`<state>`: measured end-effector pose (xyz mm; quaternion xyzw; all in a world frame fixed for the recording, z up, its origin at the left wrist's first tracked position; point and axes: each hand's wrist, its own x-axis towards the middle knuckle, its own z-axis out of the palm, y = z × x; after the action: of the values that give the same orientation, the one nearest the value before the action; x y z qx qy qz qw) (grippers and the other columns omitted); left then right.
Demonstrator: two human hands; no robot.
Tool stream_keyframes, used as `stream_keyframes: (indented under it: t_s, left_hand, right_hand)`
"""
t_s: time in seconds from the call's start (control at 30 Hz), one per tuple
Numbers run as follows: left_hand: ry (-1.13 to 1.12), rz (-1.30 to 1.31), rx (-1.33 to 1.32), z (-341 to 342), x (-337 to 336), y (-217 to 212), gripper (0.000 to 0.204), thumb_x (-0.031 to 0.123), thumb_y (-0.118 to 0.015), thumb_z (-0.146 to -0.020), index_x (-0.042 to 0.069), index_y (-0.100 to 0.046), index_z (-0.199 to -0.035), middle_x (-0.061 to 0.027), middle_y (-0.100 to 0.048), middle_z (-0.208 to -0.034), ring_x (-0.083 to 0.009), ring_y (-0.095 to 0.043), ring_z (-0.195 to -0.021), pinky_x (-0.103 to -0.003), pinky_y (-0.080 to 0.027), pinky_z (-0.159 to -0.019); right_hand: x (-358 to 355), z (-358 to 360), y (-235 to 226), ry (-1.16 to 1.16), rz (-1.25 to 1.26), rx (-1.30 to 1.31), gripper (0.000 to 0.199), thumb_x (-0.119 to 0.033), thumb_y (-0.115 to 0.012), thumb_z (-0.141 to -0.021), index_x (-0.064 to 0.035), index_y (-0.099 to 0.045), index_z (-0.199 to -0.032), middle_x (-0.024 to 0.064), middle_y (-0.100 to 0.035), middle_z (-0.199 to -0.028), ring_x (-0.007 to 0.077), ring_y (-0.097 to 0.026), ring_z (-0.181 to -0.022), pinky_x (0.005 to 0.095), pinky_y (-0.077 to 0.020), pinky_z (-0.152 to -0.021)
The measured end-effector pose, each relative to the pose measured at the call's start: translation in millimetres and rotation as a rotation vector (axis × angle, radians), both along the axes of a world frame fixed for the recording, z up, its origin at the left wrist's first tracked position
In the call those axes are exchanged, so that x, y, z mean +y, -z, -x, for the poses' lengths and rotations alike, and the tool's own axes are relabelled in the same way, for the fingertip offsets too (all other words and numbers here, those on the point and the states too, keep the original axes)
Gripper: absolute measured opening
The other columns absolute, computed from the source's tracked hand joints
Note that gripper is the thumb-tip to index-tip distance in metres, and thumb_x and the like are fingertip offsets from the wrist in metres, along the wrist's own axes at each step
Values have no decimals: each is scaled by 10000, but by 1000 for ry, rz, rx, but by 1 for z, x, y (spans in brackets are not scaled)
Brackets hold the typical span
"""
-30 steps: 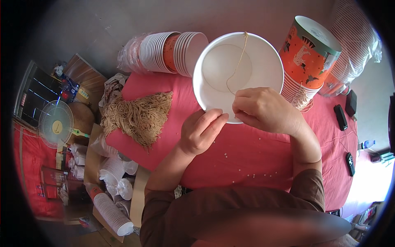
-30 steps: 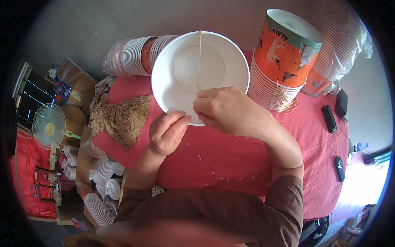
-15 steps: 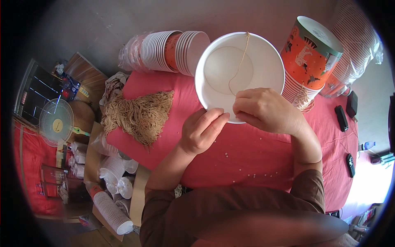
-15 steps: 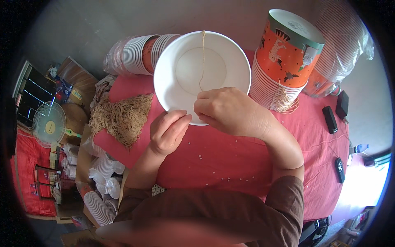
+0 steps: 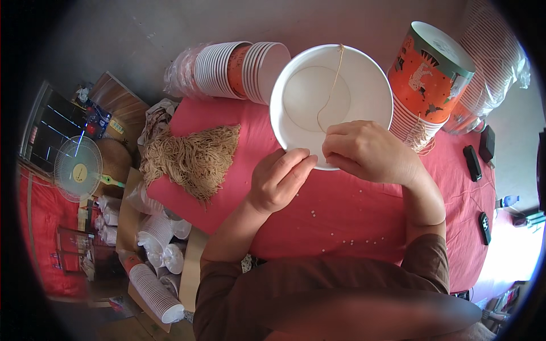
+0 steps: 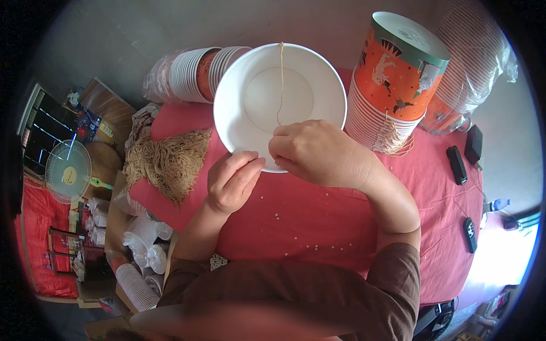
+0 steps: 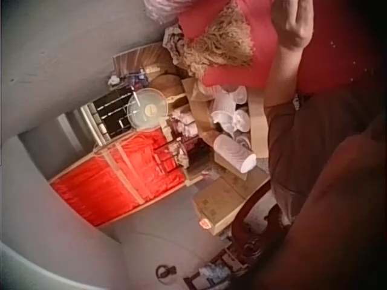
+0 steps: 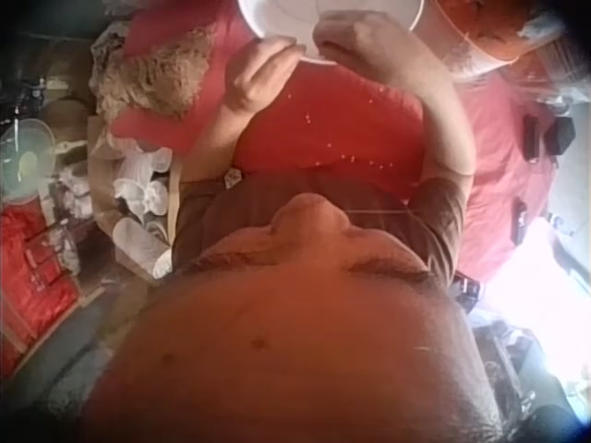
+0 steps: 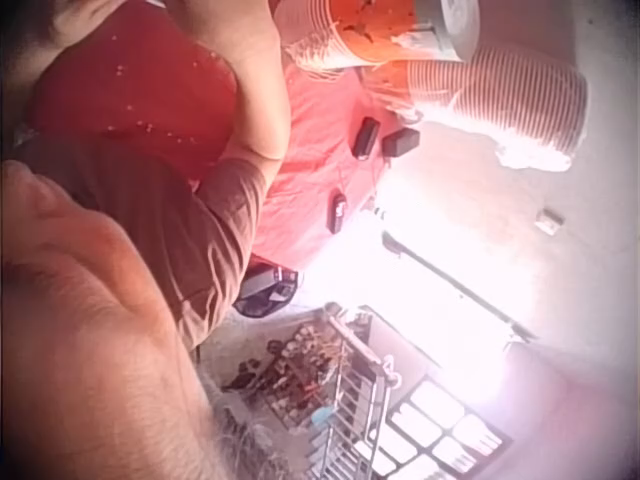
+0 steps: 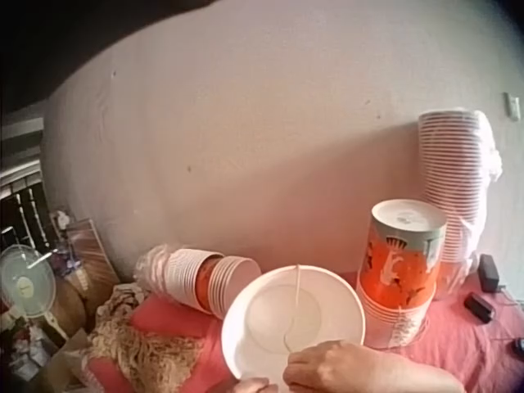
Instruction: Attaching rubber band handles to paper buckets in a packaging assembly task.
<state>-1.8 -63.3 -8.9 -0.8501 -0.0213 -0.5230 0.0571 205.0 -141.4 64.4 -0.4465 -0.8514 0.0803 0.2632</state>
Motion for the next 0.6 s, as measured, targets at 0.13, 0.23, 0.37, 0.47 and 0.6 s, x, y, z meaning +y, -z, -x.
stream_keyframes:
  t_s: [0.13, 0.23, 0.37, 0.47, 0.6]
  left_hand:
    - [-2, 6, 0, 0, 0, 0, 247, -58, -726, -703, -3, -695, -942, -80, -620, -979, -183, -624, -662, -292, -516, -550]
    - [-10, 19, -3, 0, -1, -1, 262, -62, -730, -704, 1, -687, -954, -82, -622, -976, -193, -626, -670, -300, -519, -552]
    - [0, 118, 6, -1, 0, -2, 263, -42, -737, -734, 17, -669, -980, -83, -636, -990, -220, -646, -713, -322, -532, -573]
    - [10, 205, 14, -1, 0, -2, 256, -24, -741, -756, 22, -661, -995, -86, -647, -1016, -238, -668, -766, -337, -549, -604]
    - [18, 306, 40, -2, 1, -2, 247, -27, -733, -771, 24, -655, -1000, -88, -653, -1033, -250, -680, -809, -345, -561, -630]
  right_hand:
    - [2, 0, 3, 5, -31, -12, 139, -97, -640, -841, -17, -562, -758, 112, -615, -800, 324, -647, -783, 441, -511, -685]
    - [4, 0, 2, -10, -31, -21, 142, -99, -638, -844, -18, -565, -752, 110, -611, -793, 320, -647, -784, 439, -508, -681]
    - [7, -2, 3, -41, 19, 8, 130, -98, -639, -847, -17, -583, -763, 107, -617, -797, 319, -646, -792, 445, -499, -683]
    - [10, -5, 4, -73, 84, 74, 109, -97, -637, -856, -9, -606, -801, 113, -631, -816, 328, -644, -803, 448, -489, -696]
    - [16, -9, 6, -98, 186, 123, 93, -92, -624, -868, -2, -631, -846, 128, -643, -840, 331, -643, -808, 442, -483, -710]
